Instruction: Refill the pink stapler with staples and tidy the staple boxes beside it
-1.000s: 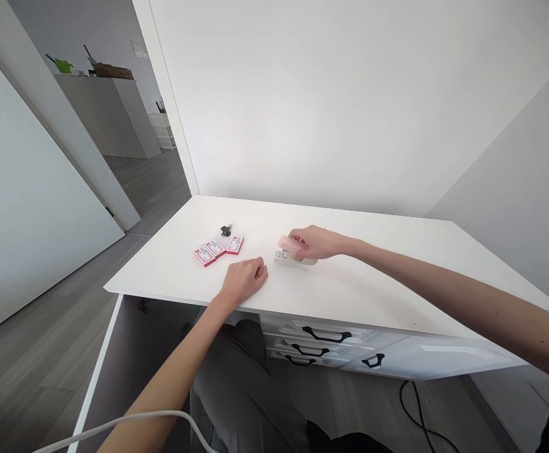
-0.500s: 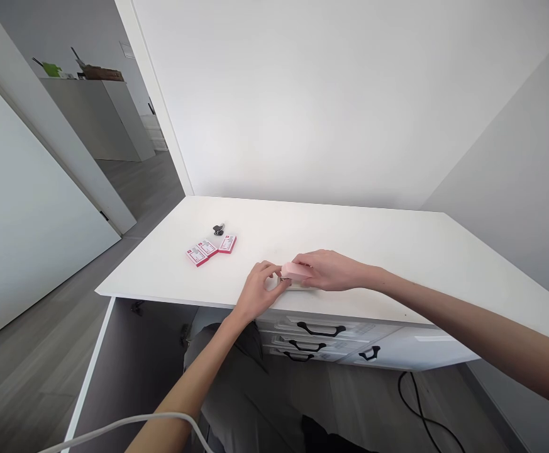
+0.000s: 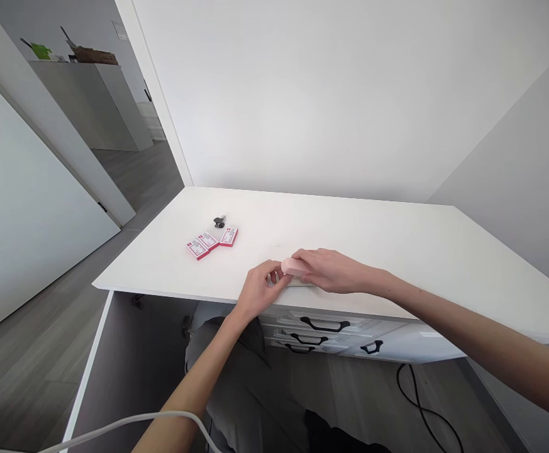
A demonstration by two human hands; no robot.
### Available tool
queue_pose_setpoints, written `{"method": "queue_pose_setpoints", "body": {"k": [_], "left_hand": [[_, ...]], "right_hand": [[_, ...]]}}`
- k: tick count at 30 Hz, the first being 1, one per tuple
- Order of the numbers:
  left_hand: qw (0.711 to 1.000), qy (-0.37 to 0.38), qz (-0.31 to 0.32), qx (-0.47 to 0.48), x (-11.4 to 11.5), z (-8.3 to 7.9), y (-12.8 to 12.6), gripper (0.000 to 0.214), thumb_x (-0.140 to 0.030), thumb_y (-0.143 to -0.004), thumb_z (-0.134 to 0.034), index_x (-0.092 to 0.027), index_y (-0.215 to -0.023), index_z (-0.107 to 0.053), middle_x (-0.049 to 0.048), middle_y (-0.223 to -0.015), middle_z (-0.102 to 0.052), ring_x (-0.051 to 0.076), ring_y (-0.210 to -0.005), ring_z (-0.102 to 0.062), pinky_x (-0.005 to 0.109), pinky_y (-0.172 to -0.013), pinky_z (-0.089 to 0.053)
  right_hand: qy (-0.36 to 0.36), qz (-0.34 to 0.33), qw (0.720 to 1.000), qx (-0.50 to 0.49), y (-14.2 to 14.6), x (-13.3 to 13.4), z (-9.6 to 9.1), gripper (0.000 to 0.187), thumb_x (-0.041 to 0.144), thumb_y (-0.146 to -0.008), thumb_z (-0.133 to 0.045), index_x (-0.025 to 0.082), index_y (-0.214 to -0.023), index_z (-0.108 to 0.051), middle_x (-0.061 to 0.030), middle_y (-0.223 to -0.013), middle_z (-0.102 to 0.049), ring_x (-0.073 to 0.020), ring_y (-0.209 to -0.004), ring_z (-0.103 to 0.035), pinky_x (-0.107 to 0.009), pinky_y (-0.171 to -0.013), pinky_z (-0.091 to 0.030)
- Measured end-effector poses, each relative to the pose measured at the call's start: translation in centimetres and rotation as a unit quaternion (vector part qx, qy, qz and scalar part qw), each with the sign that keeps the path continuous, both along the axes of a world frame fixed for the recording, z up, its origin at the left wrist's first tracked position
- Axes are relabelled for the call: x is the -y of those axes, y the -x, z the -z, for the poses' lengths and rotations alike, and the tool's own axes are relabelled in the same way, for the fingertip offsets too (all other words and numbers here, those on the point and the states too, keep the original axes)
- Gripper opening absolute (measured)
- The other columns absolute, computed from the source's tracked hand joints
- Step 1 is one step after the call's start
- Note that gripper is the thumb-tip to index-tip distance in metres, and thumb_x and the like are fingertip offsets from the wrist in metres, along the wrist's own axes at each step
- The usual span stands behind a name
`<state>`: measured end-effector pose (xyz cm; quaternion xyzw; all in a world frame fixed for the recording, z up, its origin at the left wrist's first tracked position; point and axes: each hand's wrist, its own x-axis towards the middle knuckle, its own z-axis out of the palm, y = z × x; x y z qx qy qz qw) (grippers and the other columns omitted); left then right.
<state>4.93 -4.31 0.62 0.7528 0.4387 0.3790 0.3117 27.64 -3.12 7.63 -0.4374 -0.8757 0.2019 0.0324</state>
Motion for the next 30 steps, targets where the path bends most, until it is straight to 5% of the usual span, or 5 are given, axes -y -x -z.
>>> {"method": "queue_pose_setpoints", "body": {"k": [7, 17, 30], "left_hand": [[1.0, 0.028, -0.005, -0.004, 0.4, 0.0, 0.2, 0.023, -0.041, -0.099, -0.061, -0.021, -0.094, -0.069, -0.0025, -0.076, -0.062, 0.013, -0.069, -0.05, 0.027, -0.067, -0.04], [0.998, 0.058, 0.002, -0.037, 0.3, 0.1, 0.1, 0.025, -0.046, -0.099, -0.061, -0.022, -0.091, -0.061, -0.0045, -0.072, -0.057, 0.014, -0.063, -0.047, 0.029, -0.063, -0.034], [0.995, 0.056, -0.014, -0.08, 0.3, 0.2, -0.1, 0.028, -0.048, -0.101, -0.058, -0.024, -0.087, -0.051, -0.0034, -0.07, -0.059, 0.016, -0.062, -0.051, 0.031, -0.062, -0.034]], "right_hand": [[0.036, 0.001, 0.996, -0.084, 0.2, 0.5, 1.3, 0.025, 0.042, -0.109, -0.048, 0.023, -0.122, -0.058, -0.013, -0.122, -0.071, -0.0299, -0.106, -0.066, -0.042, -0.084, -0.05], [0.052, 0.048, 0.97, -0.234, -0.4, 1.2, 4.9, 0.027, 0.046, -0.11, -0.047, 0.025, -0.126, -0.054, -0.0099, -0.122, -0.068, -0.0262, -0.101, -0.063, -0.042, -0.086, -0.052], [0.049, 0.08, 0.953, -0.288, 0.0, 1.8, 5.7, 0.028, 0.045, -0.109, -0.049, 0.027, -0.129, -0.056, -0.0101, -0.124, -0.068, -0.0271, -0.107, -0.064, -0.042, -0.092, -0.052]]}}
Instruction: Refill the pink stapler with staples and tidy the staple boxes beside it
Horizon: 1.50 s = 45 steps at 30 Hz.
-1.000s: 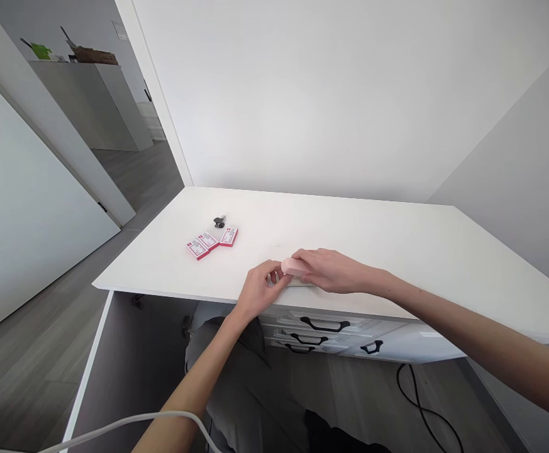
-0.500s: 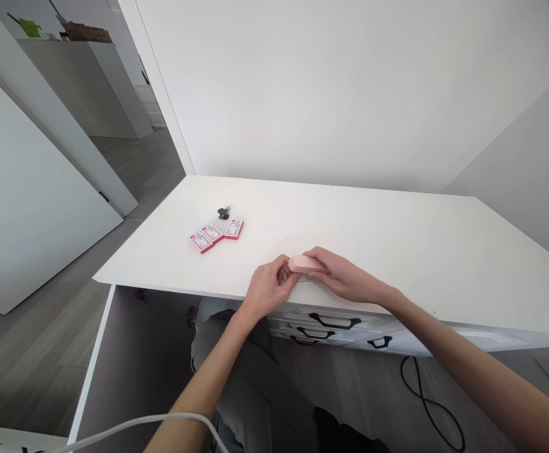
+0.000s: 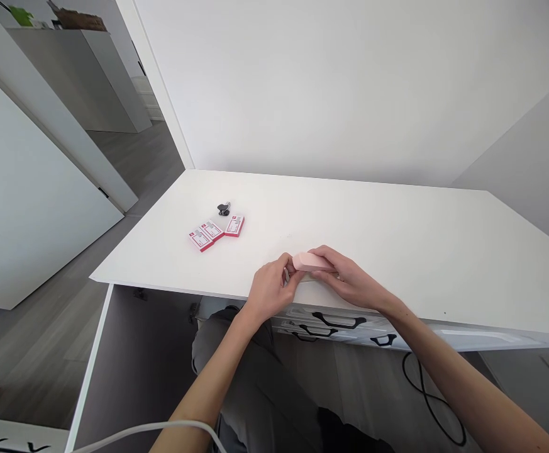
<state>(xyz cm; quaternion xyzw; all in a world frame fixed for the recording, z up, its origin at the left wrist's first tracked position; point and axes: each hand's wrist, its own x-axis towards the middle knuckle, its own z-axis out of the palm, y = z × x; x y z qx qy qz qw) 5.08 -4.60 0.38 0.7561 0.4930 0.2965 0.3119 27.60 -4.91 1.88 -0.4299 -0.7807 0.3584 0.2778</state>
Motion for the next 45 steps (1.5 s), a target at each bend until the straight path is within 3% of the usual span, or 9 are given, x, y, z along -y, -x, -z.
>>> {"method": "queue_pose_setpoints", "body": {"k": [9, 19, 26, 32, 40, 45], "left_hand": [[1.0, 0.002, -0.001, -0.008, 0.1, -0.1, 0.0, 0.02, -0.041, -0.101, -0.059, -0.024, -0.091, -0.055, -0.0047, -0.066, -0.057, 0.017, -0.063, -0.055, 0.031, -0.064, -0.035], [0.999, -0.023, -0.001, -0.023, 0.2, 0.3, -0.1, 0.019, -0.042, -0.103, -0.058, -0.025, -0.107, -0.064, -0.0022, -0.08, -0.069, 0.017, -0.068, -0.058, 0.031, -0.067, -0.039], [1.0, -0.026, -0.008, -0.007, 0.2, 0.5, -0.1, 0.025, -0.049, -0.1, -0.064, -0.028, -0.107, -0.076, -0.005, -0.067, -0.063, 0.015, -0.063, -0.056, 0.03, -0.067, -0.038], [1.0, -0.015, -0.024, -0.005, 0.0, 0.5, -0.4, 0.03, -0.056, -0.096, -0.07, -0.033, -0.108, -0.085, -0.0071, -0.055, -0.053, 0.012, -0.053, -0.047, 0.029, -0.062, -0.034], [1.0, 0.0, -0.03, -0.007, 0.0, 0.4, -0.6, 0.037, -0.061, -0.087, -0.079, -0.034, -0.112, -0.086, -0.0064, -0.056, -0.06, 0.013, -0.055, -0.053, 0.03, -0.066, -0.04], [0.999, -0.007, -0.028, -0.019, -0.1, 0.6, -0.7, 0.036, -0.06, -0.088, -0.08, -0.032, -0.11, -0.085, -0.0066, -0.057, -0.061, 0.014, -0.057, -0.056, 0.031, -0.073, -0.044]], "right_hand": [[0.029, 0.027, 0.998, -0.04, 0.0, 0.3, 0.4, 0.027, 0.047, -0.108, -0.052, 0.028, -0.127, -0.057, -0.0068, -0.12, -0.067, -0.0252, -0.105, -0.063, -0.039, -0.092, -0.052], [0.054, 0.05, 0.993, -0.095, 0.0, 0.6, 0.8, 0.035, 0.054, -0.106, -0.056, 0.029, -0.13, -0.059, -0.0075, -0.128, -0.066, -0.0271, -0.114, -0.062, -0.042, -0.098, -0.055], [0.087, 0.058, 0.982, -0.157, -0.3, 0.8, 1.2, 0.042, 0.055, -0.104, -0.061, 0.029, -0.136, -0.056, -0.0087, -0.129, -0.067, -0.0267, -0.116, -0.065, -0.043, -0.099, -0.057], [0.092, 0.063, 0.975, -0.192, -0.2, 1.0, 0.9, 0.041, 0.055, -0.102, -0.064, 0.03, -0.133, -0.057, -0.0085, -0.126, -0.069, -0.0274, -0.12, -0.065, -0.046, -0.101, -0.057], [0.081, 0.048, 0.968, -0.233, -1.2, 1.1, 1.2, 0.038, 0.053, -0.1, -0.069, 0.03, -0.13, -0.06, -0.0095, -0.132, -0.069, -0.0284, -0.129, -0.065, -0.051, -0.109, -0.057], [0.047, 0.079, 0.965, -0.245, -2.9, 1.4, 1.3, 0.029, 0.051, -0.097, -0.075, 0.031, -0.118, -0.068, -0.0081, -0.125, -0.07, -0.0317, -0.138, -0.06, -0.055, -0.11, -0.058]]}}
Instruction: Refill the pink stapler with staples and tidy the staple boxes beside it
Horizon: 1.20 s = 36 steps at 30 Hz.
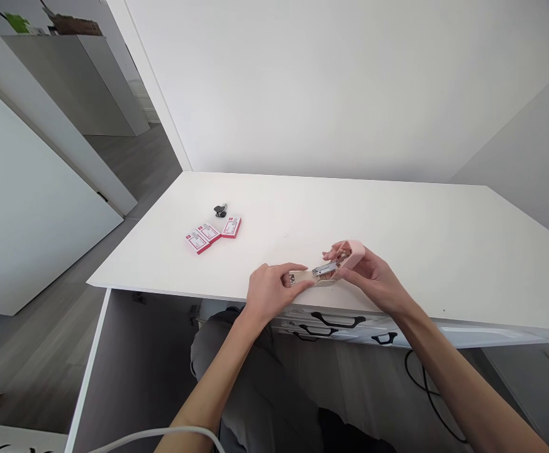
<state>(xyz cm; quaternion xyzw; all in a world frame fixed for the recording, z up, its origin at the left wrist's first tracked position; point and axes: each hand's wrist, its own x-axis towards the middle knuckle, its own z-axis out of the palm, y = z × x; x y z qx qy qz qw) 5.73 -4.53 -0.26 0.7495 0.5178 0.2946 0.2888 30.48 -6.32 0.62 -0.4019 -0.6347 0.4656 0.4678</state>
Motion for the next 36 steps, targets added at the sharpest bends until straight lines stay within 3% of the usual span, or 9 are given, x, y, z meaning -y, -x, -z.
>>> {"method": "queue_pose_setpoints", "body": {"k": [4, 13, 18, 26, 29, 31, 33, 36], "left_hand": [[1.0, -0.002, -0.001, -0.007, 0.0, 0.1, 0.0, 0.031, -0.055, -0.088, -0.082, -0.032, -0.108, -0.085, -0.007, -0.058, -0.061, 0.014, -0.058, -0.056, 0.031, -0.074, -0.043], [0.999, -0.032, -0.003, -0.002, 0.1, 0.6, 0.1, 0.027, -0.052, -0.09, -0.08, -0.028, -0.103, -0.082, -0.0066, -0.06, -0.06, 0.014, -0.06, -0.054, 0.032, -0.079, -0.046], [0.998, -0.053, -0.007, 0.031, 0.2, 0.3, 0.3, 0.024, -0.046, -0.093, -0.078, -0.025, -0.104, -0.078, -0.0048, -0.066, -0.061, 0.014, -0.063, -0.055, 0.03, -0.073, -0.046], [0.98, -0.089, -0.109, 0.142, -0.1, -0.6, 0.8, 0.021, -0.042, -0.099, -0.065, -0.023, -0.109, -0.07, -0.0015, -0.082, -0.056, 0.014, -0.067, -0.049, 0.028, -0.065, -0.044], [0.978, -0.129, -0.136, 0.091, -1.4, -0.7, 1.9, 0.019, -0.037, -0.099, -0.063, -0.023, -0.111, -0.069, 0.0023, -0.091, -0.06, 0.018, -0.079, -0.056, 0.032, -0.076, -0.05], [0.971, -0.171, -0.163, 0.024, -2.7, -0.8, 3.0, 0.019, -0.033, -0.098, -0.062, -0.023, -0.113, -0.068, 0.0056, -0.099, -0.061, 0.022, -0.092, -0.06, 0.039, -0.092, -0.052], [0.956, -0.204, -0.207, -0.05, -4.1, -0.9, 4.3, 0.025, -0.033, -0.096, -0.063, -0.022, -0.118, -0.067, 0.0112, -0.114, -0.061, 0.029, -0.111, -0.059, 0.049, -0.108, -0.046], [0.925, -0.216, -0.27, -0.158, -6.3, -1.0, 6.1, 0.039, -0.036, -0.092, -0.067, -0.018, -0.126, -0.064, 0.0193, -0.135, -0.055, 0.041, -0.129, -0.049, 0.058, -0.113, -0.039]], "right_hand": [[-0.001, 0.03, 0.999, 0.012, -1.6, 0.4, -0.2, 0.023, 0.049, -0.095, -0.078, 0.03, -0.107, -0.074, -0.0084, -0.126, -0.07, -0.0323, -0.13, -0.065, -0.055, -0.108, -0.059], [0.074, 0.137, 0.986, 0.054, -4.3, 1.7, 0.9, 0.044, 0.051, -0.083, -0.09, 0.027, -0.114, -0.072, -0.0103, -0.125, -0.077, -0.0314, -0.116, -0.073, -0.048, -0.097, -0.063], [0.063, 0.151, 0.985, 0.063, -4.5, 1.7, 1.2, 0.047, 0.054, -0.083, -0.088, 0.027, -0.117, -0.069, -0.0106, -0.127, -0.078, -0.0319, -0.117, -0.074, -0.047, -0.095, -0.064], [0.052, 0.2, 0.97, 0.126, -4.4, 1.2, 2.0, 0.047, 0.06, -0.084, -0.085, 0.029, -0.117, -0.073, -0.0081, -0.124, -0.078, -0.0312, -0.115, -0.073, -0.044, -0.092, -0.062], [0.04, 0.22, 0.963, 0.147, -4.2, 1.1, 2.1, 0.046, 0.061, -0.085, -0.084, 0.029, -0.116, -0.073, -0.0071, -0.123, -0.079, -0.0306, -0.115, -0.074, -0.046, -0.098, -0.06], [0.034, 0.229, 0.961, 0.153, -4.1, 1.1, 2.1, 0.046, 0.061, -0.086, -0.082, 0.029, -0.117, -0.072, -0.0071, -0.123, -0.079, -0.0306, -0.115, -0.074, -0.047, -0.101, -0.059], [0.029, 0.233, 0.96, 0.154, -4.0, 1.1, 2.1, 0.046, 0.062, -0.087, -0.081, 0.029, -0.117, -0.072, -0.0071, -0.124, -0.079, -0.0306, -0.118, -0.074, -0.047, -0.103, -0.059], [0.029, 0.241, 0.957, 0.161, -3.8, 1.0, 2.1, 0.044, 0.061, -0.089, -0.079, 0.029, -0.118, -0.071, -0.0067, -0.124, -0.079, -0.0304, -0.119, -0.074, -0.048, -0.104, -0.058]]}}
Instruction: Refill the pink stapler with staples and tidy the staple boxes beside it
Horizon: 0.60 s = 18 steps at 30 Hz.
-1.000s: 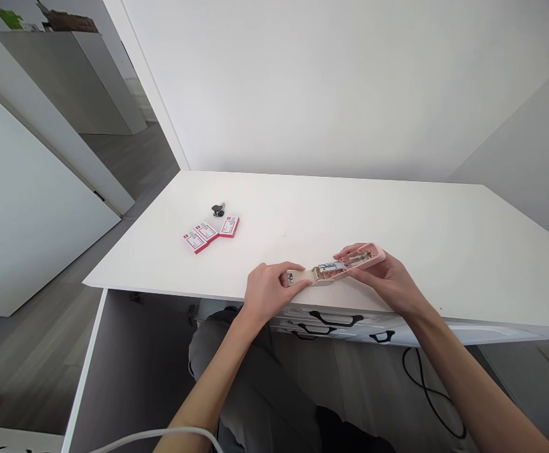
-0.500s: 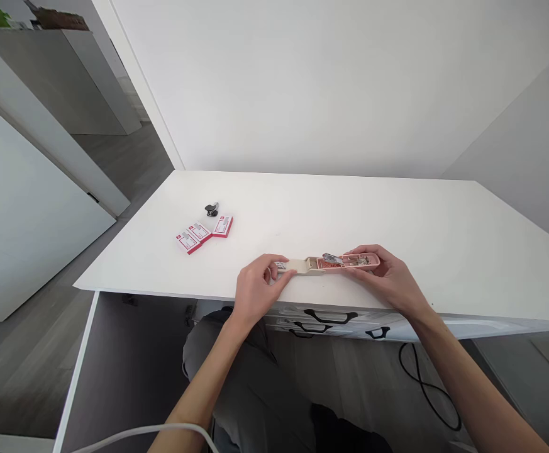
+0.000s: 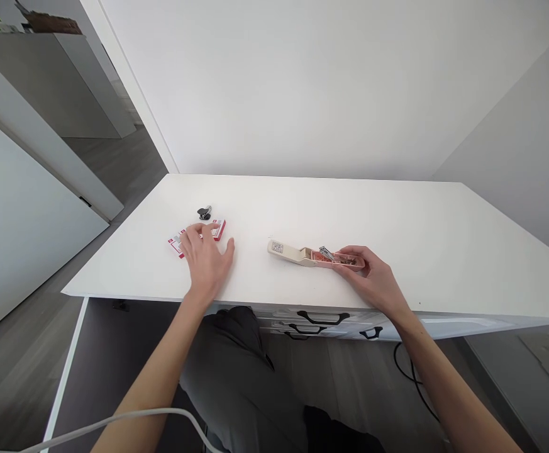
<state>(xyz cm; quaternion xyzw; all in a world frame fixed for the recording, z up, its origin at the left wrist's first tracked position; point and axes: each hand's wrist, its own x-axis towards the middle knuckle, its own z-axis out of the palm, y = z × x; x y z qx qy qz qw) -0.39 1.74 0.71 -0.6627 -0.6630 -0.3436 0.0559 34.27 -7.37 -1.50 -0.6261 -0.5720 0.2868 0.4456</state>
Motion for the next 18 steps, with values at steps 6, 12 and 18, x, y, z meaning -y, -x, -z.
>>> {"method": "queue_pose_setpoints", "body": {"k": [6, 12, 18], "left_hand": [[0.995, 0.024, -0.047, -0.089, -2.7, -0.1, 1.8, 0.047, -0.046, -0.089, -0.068, -0.012, -0.12, -0.068, 0.0258, -0.148, -0.049, 0.048, -0.144, -0.035, 0.064, -0.118, -0.03], [0.995, 0.014, -0.018, -0.095, -2.5, -0.2, 1.9, 0.037, -0.048, -0.094, -0.064, -0.014, -0.098, -0.078, 0.0259, -0.147, -0.053, 0.049, -0.147, -0.033, 0.068, -0.119, -0.027], [0.995, -0.034, 0.089, -0.031, 0.3, -0.3, 1.5, 0.036, -0.05, -0.098, -0.065, -0.019, -0.113, -0.076, 0.0173, -0.136, -0.065, 0.04, -0.137, -0.049, 0.06, -0.115, -0.04]], "right_hand": [[-0.006, 0.018, 1.0, 0.018, 0.3, -0.2, 0.1, 0.043, 0.06, -0.09, -0.077, 0.028, -0.118, -0.07, -0.0074, -0.122, -0.08, -0.0306, -0.119, -0.074, -0.05, -0.107, -0.055], [-0.004, 0.029, 0.999, 0.016, 0.4, -0.2, 0.0, 0.043, 0.057, -0.09, -0.077, 0.028, -0.12, -0.068, -0.0075, -0.125, -0.079, -0.0299, -0.118, -0.073, -0.05, -0.107, -0.055], [-0.077, 0.093, 0.993, -0.002, 0.4, 0.2, 0.2, 0.043, 0.05, -0.09, -0.079, 0.028, -0.125, -0.068, -0.0084, -0.137, -0.072, -0.0306, -0.128, -0.066, -0.055, -0.112, -0.051]]}}
